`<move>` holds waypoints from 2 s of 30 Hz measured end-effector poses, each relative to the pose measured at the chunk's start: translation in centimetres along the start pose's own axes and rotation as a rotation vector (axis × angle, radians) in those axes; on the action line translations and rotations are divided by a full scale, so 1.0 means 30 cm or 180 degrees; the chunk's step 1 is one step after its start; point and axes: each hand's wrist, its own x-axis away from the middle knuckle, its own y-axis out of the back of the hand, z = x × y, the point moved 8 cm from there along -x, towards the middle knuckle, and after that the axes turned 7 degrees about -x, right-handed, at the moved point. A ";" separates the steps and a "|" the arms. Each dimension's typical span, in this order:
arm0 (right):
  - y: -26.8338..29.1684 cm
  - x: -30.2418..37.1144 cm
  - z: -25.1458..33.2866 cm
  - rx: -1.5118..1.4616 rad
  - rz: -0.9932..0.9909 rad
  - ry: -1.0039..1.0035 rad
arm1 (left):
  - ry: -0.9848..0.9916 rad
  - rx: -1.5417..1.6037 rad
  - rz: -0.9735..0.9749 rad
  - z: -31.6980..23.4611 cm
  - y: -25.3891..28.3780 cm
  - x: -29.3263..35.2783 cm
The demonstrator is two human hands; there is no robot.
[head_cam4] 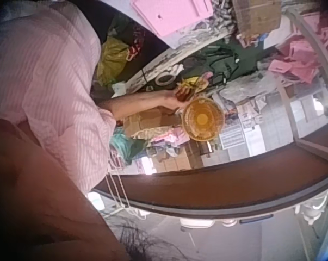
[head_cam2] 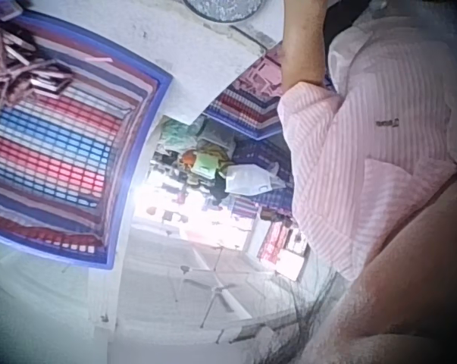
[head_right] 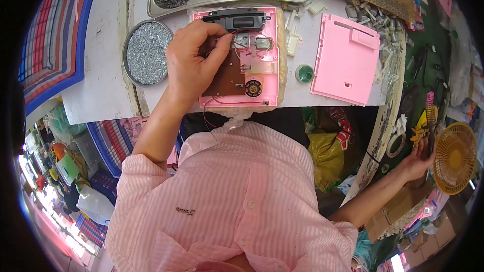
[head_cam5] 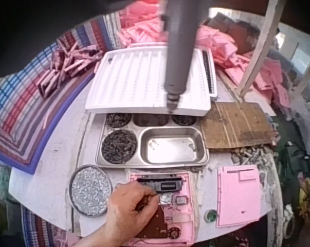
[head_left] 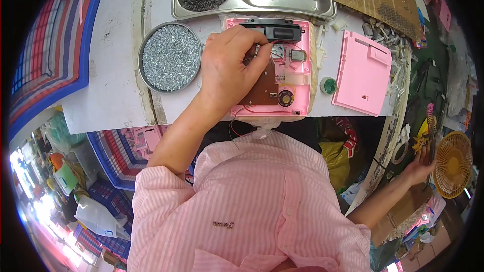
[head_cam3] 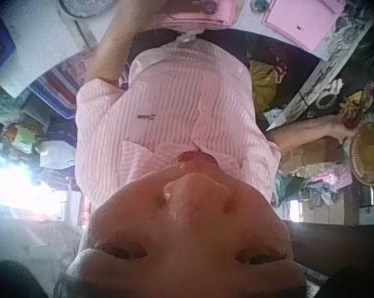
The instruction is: Assembling a pink electronic toy by soldering internal wires and securing the casing with screws.
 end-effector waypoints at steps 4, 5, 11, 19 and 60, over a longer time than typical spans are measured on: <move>0.152 -0.039 -0.037 -0.1383 0.0748 -0.0766 | -0.0007 0.0033 -0.0087 0.009 0.005 0.006; 0.159 -0.018 -0.040 -0.1419 0.0846 -0.0856 | -0.0015 0.0027 -0.0118 0.011 0.005 0.007; -0.396 0.484 0.023 -0.0641 0.1879 0.0125 | -0.0115 0.0002 -0.0178 0.007 -0.003 0.010; -0.903 0.887 0.075 -0.0580 0.4178 0.0884 | -0.0154 -0.0008 -0.0221 0.012 -0.002 0.006; -0.960 0.930 0.120 -0.0444 0.4501 0.1582 | -0.0085 0.0038 -0.0248 0.017 -0.006 0.013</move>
